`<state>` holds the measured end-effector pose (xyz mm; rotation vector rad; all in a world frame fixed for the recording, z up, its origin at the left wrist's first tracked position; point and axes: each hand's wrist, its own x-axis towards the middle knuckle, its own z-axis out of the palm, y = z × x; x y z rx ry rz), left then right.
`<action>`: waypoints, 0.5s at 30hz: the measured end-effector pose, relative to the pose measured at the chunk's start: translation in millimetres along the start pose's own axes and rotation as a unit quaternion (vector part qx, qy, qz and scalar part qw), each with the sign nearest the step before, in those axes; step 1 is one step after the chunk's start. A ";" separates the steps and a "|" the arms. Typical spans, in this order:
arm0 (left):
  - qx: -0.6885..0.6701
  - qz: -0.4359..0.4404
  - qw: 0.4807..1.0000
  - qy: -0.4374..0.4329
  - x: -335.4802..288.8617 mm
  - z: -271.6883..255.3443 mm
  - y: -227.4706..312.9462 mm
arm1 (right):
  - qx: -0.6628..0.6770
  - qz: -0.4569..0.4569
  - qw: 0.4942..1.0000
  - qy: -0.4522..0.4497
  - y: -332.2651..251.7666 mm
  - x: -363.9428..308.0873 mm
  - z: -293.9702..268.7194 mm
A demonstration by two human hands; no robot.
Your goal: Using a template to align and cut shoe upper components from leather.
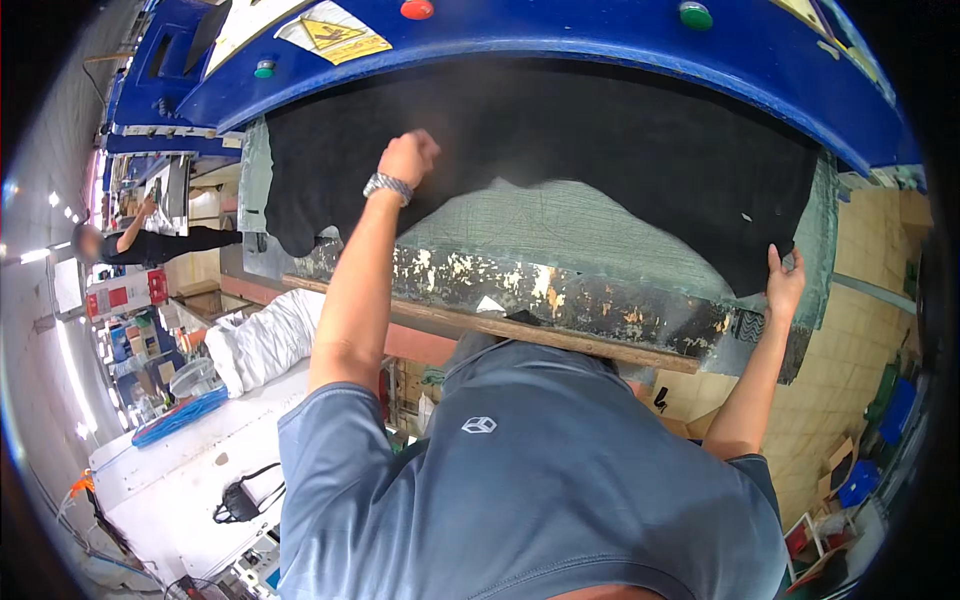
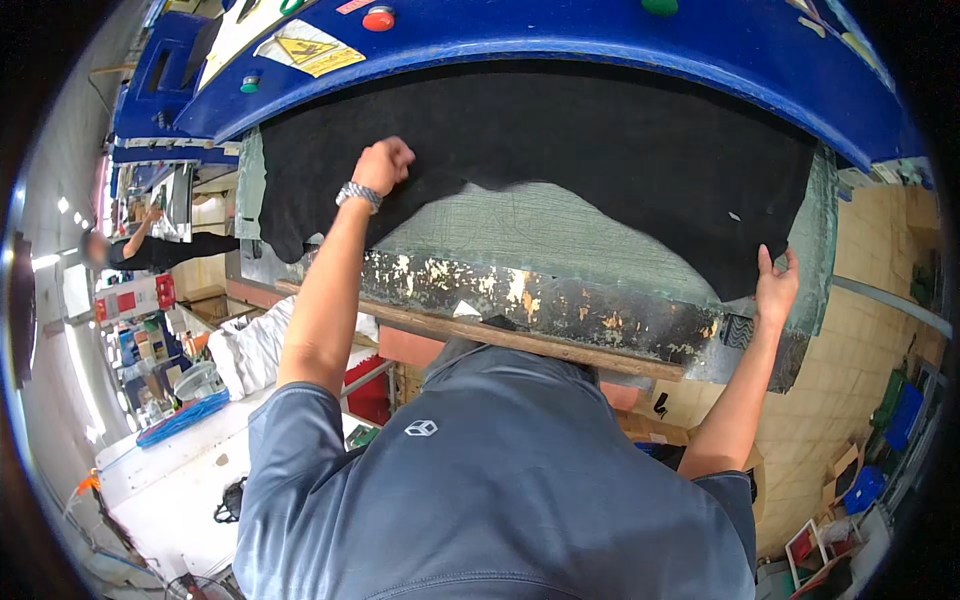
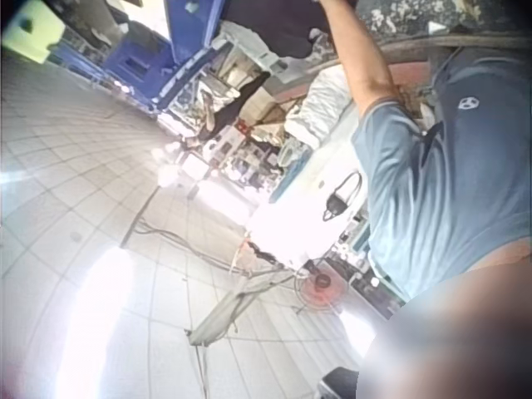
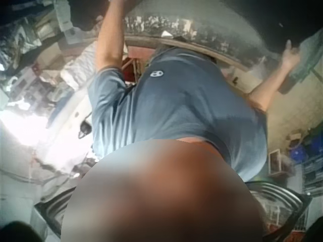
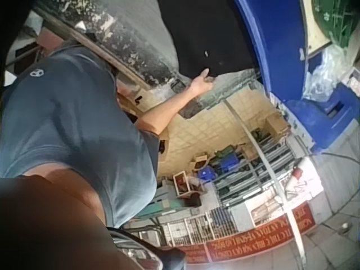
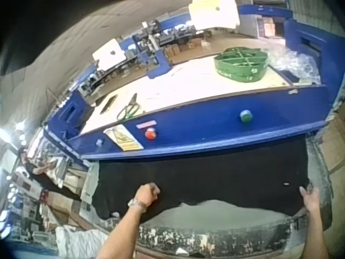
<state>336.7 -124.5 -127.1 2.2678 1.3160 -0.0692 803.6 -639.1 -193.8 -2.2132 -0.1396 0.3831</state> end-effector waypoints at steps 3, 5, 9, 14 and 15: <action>0.024 0.171 0.950 0.260 -45.8 28.0 29.2 | 0.009 0.012 1.000 0.009 4.2 1.5 -1.4; 0.111 0.226 0.950 0.185 -99.2 48.6 51.5 | 0.015 0.023 0.999 0.016 12.4 2.1 -3.8; 0.115 0.230 0.951 0.174 -110.0 79.8 15.1 | 0.056 -0.072 0.996 0.023 29.2 13.3 6.2; -0.353 0.049 0.918 -0.174 -22.0 9.0 -37.9 | 0.007 -0.033 0.999 -0.012 33.9 28.5 -1.5; -0.376 0.053 0.903 -0.202 -3.1 -2.6 -48.4 | 0.048 -0.032 0.998 -0.008 40.0 31.5 -3.1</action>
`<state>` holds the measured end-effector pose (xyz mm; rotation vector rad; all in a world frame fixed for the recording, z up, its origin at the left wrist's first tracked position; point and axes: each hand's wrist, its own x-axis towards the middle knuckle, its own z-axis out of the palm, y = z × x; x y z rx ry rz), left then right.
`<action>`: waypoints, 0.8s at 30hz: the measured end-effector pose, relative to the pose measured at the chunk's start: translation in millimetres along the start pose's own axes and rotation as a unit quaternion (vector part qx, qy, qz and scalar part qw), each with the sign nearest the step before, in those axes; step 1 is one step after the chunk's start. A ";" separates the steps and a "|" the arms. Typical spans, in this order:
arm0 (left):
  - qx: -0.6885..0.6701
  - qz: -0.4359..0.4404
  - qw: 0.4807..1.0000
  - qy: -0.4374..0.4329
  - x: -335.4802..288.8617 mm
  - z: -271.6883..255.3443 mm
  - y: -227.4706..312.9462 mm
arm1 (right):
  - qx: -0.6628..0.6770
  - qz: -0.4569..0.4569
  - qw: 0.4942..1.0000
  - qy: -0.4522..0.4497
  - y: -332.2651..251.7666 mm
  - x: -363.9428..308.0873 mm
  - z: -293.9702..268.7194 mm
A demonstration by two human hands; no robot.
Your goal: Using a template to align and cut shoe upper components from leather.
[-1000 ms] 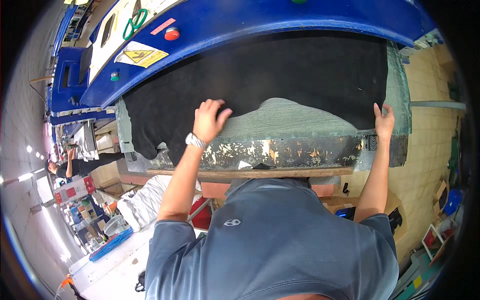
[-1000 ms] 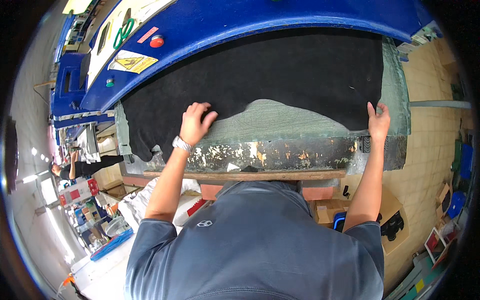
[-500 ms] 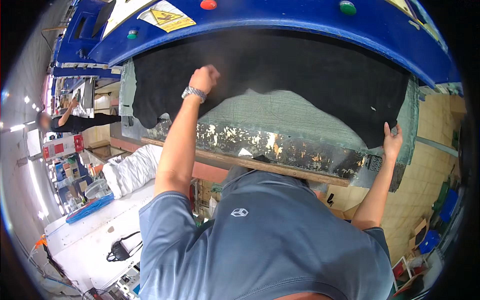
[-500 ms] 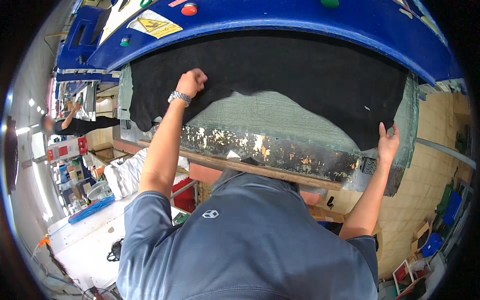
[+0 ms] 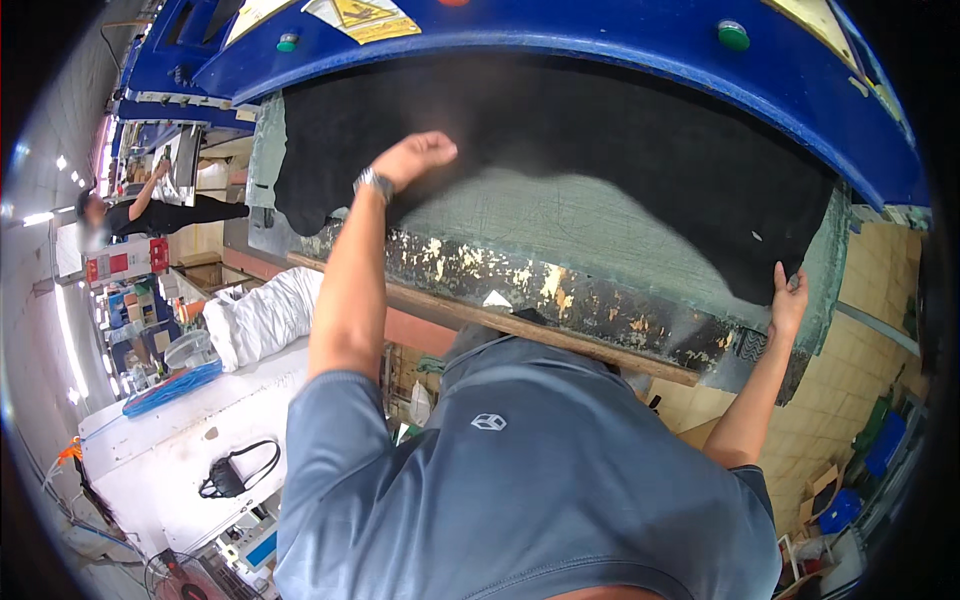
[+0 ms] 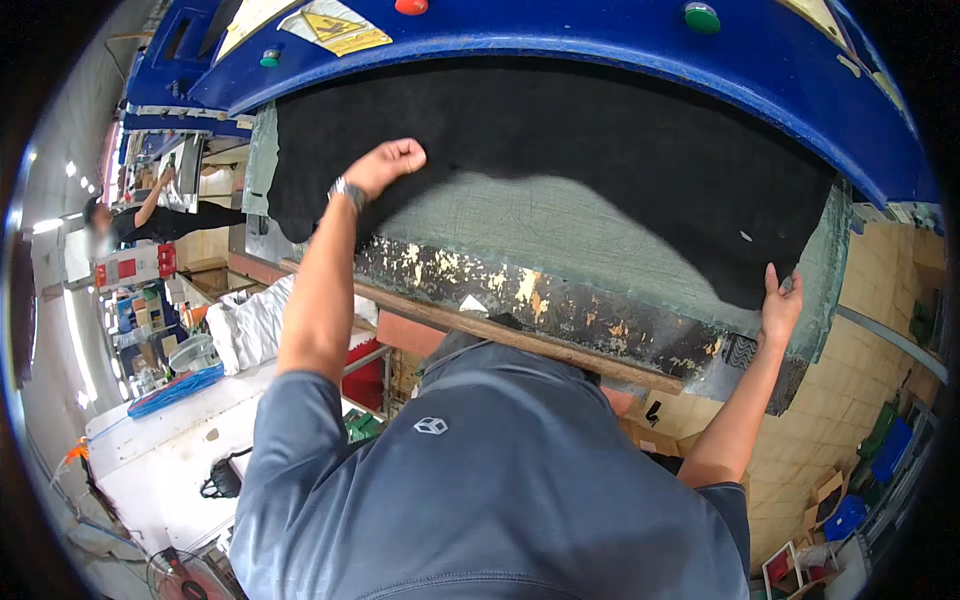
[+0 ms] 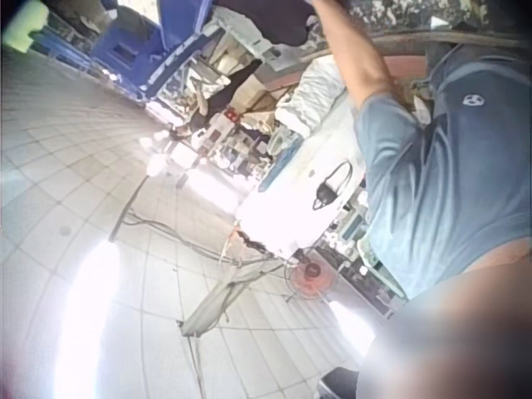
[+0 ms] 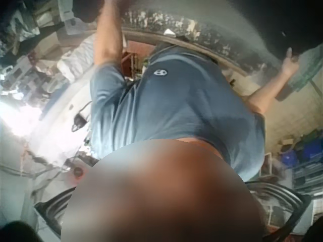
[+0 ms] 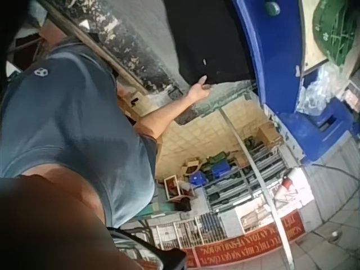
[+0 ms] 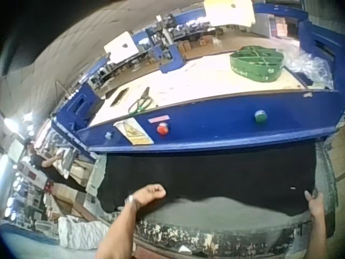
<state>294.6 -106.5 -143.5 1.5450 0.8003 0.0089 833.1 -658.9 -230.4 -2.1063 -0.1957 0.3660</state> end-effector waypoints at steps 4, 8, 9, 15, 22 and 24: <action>0.418 -0.127 0.896 0.078 27.6 -13.4 28.5 | -0.012 0.047 0.998 -0.028 -46.5 -18.1 21.1; 0.504 0.041 0.768 0.394 8.6 39.8 13.3 | -0.025 0.019 0.999 -0.039 -52.2 -25.4 22.2; 0.566 0.052 0.706 0.422 -3.9 62.1 14.9 | -0.026 0.042 0.998 -0.042 -51.0 -31.4 16.6; 0.574 0.104 0.723 0.371 -58.4 122.5 -21.0 | -0.048 0.005 0.999 0.015 -42.9 -33.6 7.1; 0.547 0.191 0.773 0.258 -82.6 79.8 -19.8 | -0.096 -0.060 0.987 0.112 -30.1 -11.1 12.8; 0.568 0.195 0.774 0.201 -119.8 74.1 -5.5 | -0.139 -0.078 0.975 0.156 -18.6 -15.1 0.0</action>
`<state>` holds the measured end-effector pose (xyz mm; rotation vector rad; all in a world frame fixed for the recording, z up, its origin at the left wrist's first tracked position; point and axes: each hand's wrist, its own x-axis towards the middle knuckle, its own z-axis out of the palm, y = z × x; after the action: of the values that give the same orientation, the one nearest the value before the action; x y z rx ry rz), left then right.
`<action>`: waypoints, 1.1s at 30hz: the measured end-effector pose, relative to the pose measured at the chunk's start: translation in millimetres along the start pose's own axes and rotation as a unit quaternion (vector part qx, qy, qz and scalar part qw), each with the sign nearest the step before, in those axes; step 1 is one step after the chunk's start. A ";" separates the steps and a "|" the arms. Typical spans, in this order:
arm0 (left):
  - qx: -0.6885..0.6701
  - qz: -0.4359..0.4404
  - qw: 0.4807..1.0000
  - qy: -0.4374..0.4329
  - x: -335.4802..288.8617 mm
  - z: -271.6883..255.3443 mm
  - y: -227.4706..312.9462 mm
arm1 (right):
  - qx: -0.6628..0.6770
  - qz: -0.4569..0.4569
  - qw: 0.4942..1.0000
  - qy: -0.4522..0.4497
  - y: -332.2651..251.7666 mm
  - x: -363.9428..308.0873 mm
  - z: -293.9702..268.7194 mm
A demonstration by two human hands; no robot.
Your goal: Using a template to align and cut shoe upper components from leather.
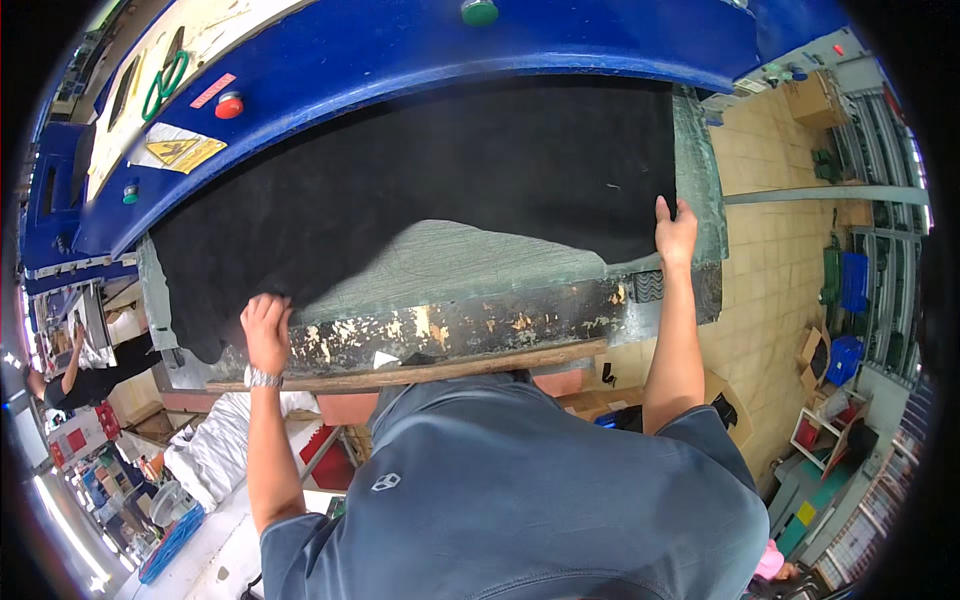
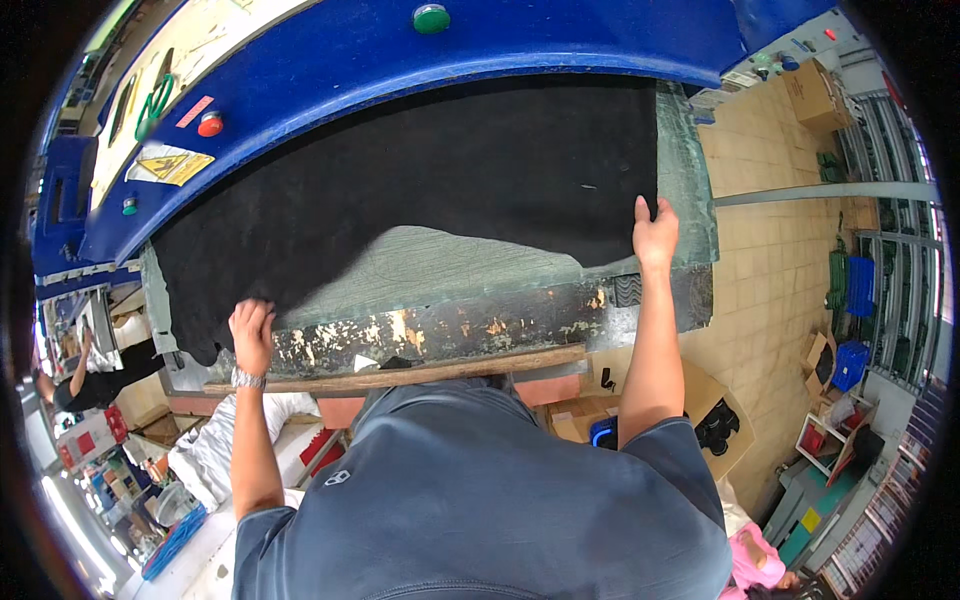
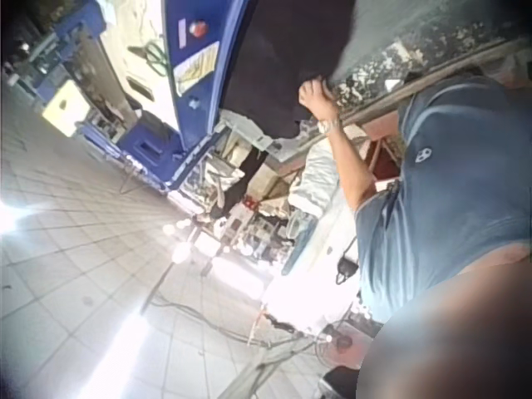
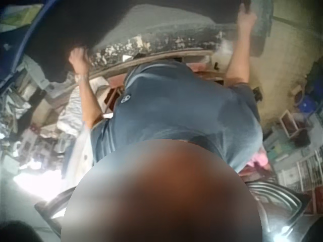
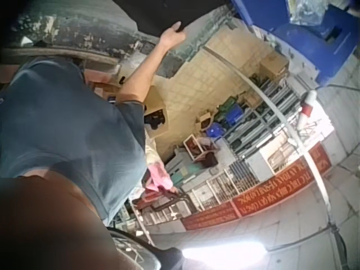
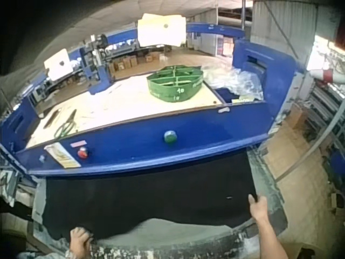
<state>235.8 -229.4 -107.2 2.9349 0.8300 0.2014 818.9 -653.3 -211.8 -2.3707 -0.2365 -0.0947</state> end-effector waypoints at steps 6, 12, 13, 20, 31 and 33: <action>-0.030 0.003 0.998 -0.061 -37.7 4.1 40.6 | 0.014 0.028 0.993 -0.111 33.3 18.2 -2.8; -0.015 -0.110 0.993 -0.046 -50.0 31.2 74.4 | -0.066 0.012 0.991 -0.119 6.2 137.9 24.3; -0.016 -0.120 0.992 -0.042 -45.3 34.5 76.2 | -0.063 0.008 0.992 -0.106 12.5 168.9 27.8; -0.005 -0.130 0.991 -0.022 -27.9 38.4 92.2 | -0.264 -0.102 0.954 -0.103 -1.2 316.2 85.8; -0.014 -0.177 0.984 0.016 -46.9 36.9 105.0 | 0.392 0.098 0.910 -0.095 69.5 340.2 121.6; -0.053 -0.151 0.986 -0.040 -49.6 30.4 98.8 | 0.160 0.078 0.984 -0.010 76.8 343.2 102.7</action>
<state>249.4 -340.8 -130.8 2.6563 1.1958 0.1000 1170.6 -587.9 -291.3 -2.0619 -0.0672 0.0406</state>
